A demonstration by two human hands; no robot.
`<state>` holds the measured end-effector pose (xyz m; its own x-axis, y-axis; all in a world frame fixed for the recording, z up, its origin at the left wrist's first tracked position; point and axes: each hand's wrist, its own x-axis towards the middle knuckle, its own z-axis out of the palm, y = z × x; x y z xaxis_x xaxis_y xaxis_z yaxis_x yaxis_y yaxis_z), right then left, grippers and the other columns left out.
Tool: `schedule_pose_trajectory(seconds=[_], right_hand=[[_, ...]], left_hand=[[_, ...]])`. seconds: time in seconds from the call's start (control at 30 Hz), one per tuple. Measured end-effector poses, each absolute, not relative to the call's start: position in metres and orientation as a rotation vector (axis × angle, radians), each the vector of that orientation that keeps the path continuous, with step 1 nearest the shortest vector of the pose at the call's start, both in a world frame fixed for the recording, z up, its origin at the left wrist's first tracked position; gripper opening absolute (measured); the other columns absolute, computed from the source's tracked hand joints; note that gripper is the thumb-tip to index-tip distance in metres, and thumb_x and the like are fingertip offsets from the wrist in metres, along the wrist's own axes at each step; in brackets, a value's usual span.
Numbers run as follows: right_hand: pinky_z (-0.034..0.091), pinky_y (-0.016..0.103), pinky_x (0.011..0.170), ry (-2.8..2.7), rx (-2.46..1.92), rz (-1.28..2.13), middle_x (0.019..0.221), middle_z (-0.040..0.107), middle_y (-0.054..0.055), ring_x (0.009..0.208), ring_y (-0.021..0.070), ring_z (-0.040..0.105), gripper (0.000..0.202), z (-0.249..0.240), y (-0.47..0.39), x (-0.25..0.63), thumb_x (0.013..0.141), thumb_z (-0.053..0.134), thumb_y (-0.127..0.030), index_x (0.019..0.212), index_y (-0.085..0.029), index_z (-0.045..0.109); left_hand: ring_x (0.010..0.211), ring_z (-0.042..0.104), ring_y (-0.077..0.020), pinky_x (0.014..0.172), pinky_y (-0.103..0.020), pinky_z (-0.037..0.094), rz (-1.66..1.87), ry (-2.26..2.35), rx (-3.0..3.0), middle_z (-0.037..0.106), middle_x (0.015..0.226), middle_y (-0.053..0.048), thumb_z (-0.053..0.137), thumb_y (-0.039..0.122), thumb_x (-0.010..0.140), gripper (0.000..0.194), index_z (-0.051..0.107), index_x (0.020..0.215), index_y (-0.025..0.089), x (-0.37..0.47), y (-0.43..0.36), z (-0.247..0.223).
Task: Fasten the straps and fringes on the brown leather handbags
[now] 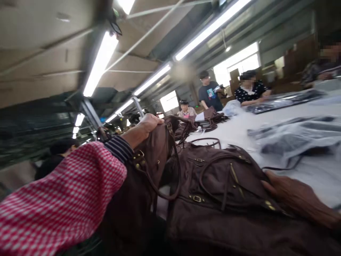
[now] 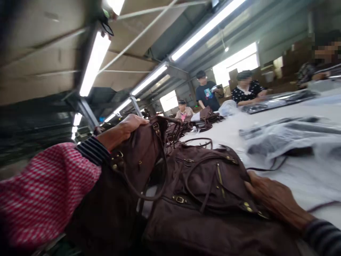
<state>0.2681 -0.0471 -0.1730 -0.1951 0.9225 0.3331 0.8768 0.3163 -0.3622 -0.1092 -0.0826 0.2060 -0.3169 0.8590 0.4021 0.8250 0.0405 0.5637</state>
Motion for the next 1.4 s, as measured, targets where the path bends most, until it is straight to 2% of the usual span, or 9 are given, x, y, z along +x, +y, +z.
schedule_pose_trajectory(seconds=[0.13,0.3,0.47,0.63,0.73,0.9,1.13,1.3,1.4], right_hand=[[0.043,0.038,0.069,-2.234,-1.787,0.182,0.097,0.074,0.015,0.091,0.0334,0.072,0.024,-0.137,-0.060,0.260,0.102,0.036,-0.036,0.110,-0.021,0.053],[0.033,0.034,0.063,-2.262,-1.825,0.125,0.094,0.074,0.013,0.088,0.0308,0.072,0.020,-0.122,-0.066,0.255,0.104,0.037,-0.035,0.106,-0.019,0.050],[0.030,0.032,0.060,-2.240,-1.800,0.097,0.089,0.073,0.010,0.083,0.0303,0.072,0.020,-0.131,-0.060,0.255,0.102,0.039,-0.035,0.105,-0.019,0.051],[0.039,0.034,0.065,-2.237,-1.669,-0.143,0.095,0.072,0.012,0.086,0.0284,0.069,0.020,-0.123,-0.066,0.256,0.100,0.044,-0.028,0.110,-0.016,0.055],[0.044,0.041,0.080,-2.138,-1.497,-0.473,0.120,0.066,0.017,0.109,0.0352,0.060,0.028,-0.102,-0.075,0.254,0.097,0.048,-0.024,0.121,-0.015,0.057],[0.044,0.036,0.075,-2.104,-1.403,0.319,0.096,0.068,0.008,0.086,0.0254,0.064,0.037,-0.080,-0.074,0.233,0.096,0.051,-0.036,0.128,-0.018,0.053],[0.031,0.026,0.053,-1.708,-1.135,1.179,0.062,0.049,-0.008,0.058,0.0146,0.049,0.057,-0.066,-0.058,0.198,0.072,0.070,-0.033,0.125,-0.020,0.053],[0.041,0.025,0.055,-1.554,-0.974,1.227,0.077,0.067,0.000,0.065,0.0162,0.059,0.055,-0.014,-0.045,0.222,0.067,0.070,-0.029,0.121,-0.019,0.060],[0.042,0.025,0.055,-1.587,-1.117,1.046,0.082,0.069,0.003,0.065,0.0163,0.060,0.055,0.002,-0.023,0.250,0.071,0.066,-0.028,0.124,-0.017,0.063]], left_hand=[[0.061,0.064,-0.0165,0.058,-0.028,0.052,0.870,1.637,1.782,0.070,0.075,-0.007,0.075,0.034,0.080,0.025,0.063,0.089,0.013,-0.026,-0.077,0.156],[0.104,0.070,-0.0280,0.078,-0.040,0.059,0.548,1.498,1.903,0.069,0.122,-0.014,0.068,0.048,0.085,0.061,0.047,0.136,0.022,-0.035,-0.072,0.117],[0.128,0.055,-0.0410,0.106,-0.056,0.044,0.426,2.363,2.140,0.062,0.134,-0.017,0.061,0.056,0.081,0.062,0.054,0.132,0.021,-0.170,-0.066,0.061],[0.104,0.070,-0.0356,0.084,-0.041,0.057,0.672,2.326,1.528,0.072,0.110,-0.017,0.067,0.075,0.065,0.085,0.058,0.122,0.013,-0.264,-0.100,-0.002],[0.099,0.072,-0.0318,0.077,-0.034,0.059,0.806,2.181,1.356,0.075,0.102,-0.013,0.074,0.077,0.058,0.076,0.067,0.101,0.015,-0.271,-0.122,-0.018],[0.080,0.074,-0.0273,0.069,-0.032,0.062,1.008,1.899,1.067,0.075,0.082,-0.009,0.088,0.064,0.055,0.062,0.066,0.089,0.017,-0.252,-0.135,-0.005],[0.071,0.074,-0.0272,0.064,-0.037,0.065,1.279,1.687,1.059,0.077,0.087,-0.010,0.093,0.033,0.057,0.050,0.068,0.097,0.018,-0.202,-0.139,0.070],[0.068,0.069,-0.0201,0.064,-0.032,0.062,1.353,1.657,1.137,0.076,0.081,-0.004,0.080,0.032,0.074,0.035,0.065,0.102,0.017,-0.178,-0.133,0.127],[0.068,0.067,-0.0188,0.069,-0.035,0.060,1.334,1.679,1.139,0.073,0.077,-0.001,0.074,0.035,0.076,0.032,0.061,0.100,0.018,-0.178,-0.121,0.106]])
